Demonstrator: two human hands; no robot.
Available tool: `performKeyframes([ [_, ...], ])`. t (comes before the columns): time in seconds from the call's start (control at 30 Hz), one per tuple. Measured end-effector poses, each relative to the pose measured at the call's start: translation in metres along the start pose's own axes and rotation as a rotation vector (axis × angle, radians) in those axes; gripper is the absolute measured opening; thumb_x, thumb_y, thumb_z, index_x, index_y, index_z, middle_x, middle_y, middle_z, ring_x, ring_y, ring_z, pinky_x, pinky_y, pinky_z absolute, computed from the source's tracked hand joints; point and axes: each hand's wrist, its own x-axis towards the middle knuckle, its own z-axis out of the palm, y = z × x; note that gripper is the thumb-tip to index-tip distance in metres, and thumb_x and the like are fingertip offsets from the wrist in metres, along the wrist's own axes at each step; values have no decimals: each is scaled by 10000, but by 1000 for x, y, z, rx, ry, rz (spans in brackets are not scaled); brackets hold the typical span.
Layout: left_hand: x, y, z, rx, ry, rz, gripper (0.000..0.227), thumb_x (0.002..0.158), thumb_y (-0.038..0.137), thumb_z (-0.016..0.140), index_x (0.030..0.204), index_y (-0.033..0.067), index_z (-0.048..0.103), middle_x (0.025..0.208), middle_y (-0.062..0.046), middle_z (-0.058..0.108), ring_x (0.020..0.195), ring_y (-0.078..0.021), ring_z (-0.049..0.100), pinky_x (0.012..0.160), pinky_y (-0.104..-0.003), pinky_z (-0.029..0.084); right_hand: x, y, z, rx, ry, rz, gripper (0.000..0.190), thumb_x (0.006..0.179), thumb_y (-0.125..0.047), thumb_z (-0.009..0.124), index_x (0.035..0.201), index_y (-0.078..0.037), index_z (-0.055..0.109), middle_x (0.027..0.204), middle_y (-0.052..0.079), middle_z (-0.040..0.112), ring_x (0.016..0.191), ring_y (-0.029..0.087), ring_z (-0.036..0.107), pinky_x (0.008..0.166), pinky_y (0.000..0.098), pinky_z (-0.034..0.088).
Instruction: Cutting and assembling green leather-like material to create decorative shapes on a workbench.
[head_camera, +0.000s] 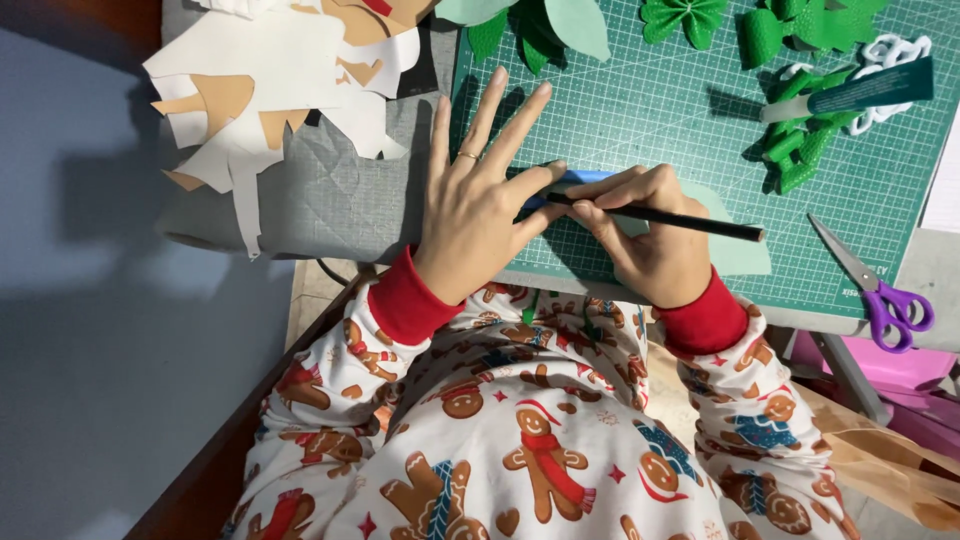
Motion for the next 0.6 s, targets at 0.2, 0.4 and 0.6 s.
performKeyframes([
  [0.2, -1, -5, 9, -3, 3, 0, 249, 851, 335, 924, 1041, 195, 844, 1653, -54, 267, 1556, -359, 126, 1253, -732, 40, -11, 4, -35, -277, -27, 28, 282, 942, 115, 802, 986, 71, 527, 986, 194, 673, 888, 285, 746, 707, 308, 578],
  [0.4, -1, -6, 9, 17, -2, 14, 286, 856, 343, 919, 1092, 199, 846, 1652, -65, 275, 1552, -354, 125, 1247, -722, 36, -18, -3, -43, -268, -30, 51, 321, 918, 138, 791, 964, 39, 489, 1038, 200, 728, 857, 257, 722, 689, 308, 548],
  [0.6, 1, 1, -1, 48, -3, 50, 281, 877, 328, 905, 1097, 168, 835, 1635, -78, 317, 1543, -346, 149, 1232, -730, 45, -42, -1, -67, -547, -31, 36, 323, 885, 219, 628, 1155, 54, 695, 1148, 182, 730, 846, 284, 661, 721, 348, 497],
])
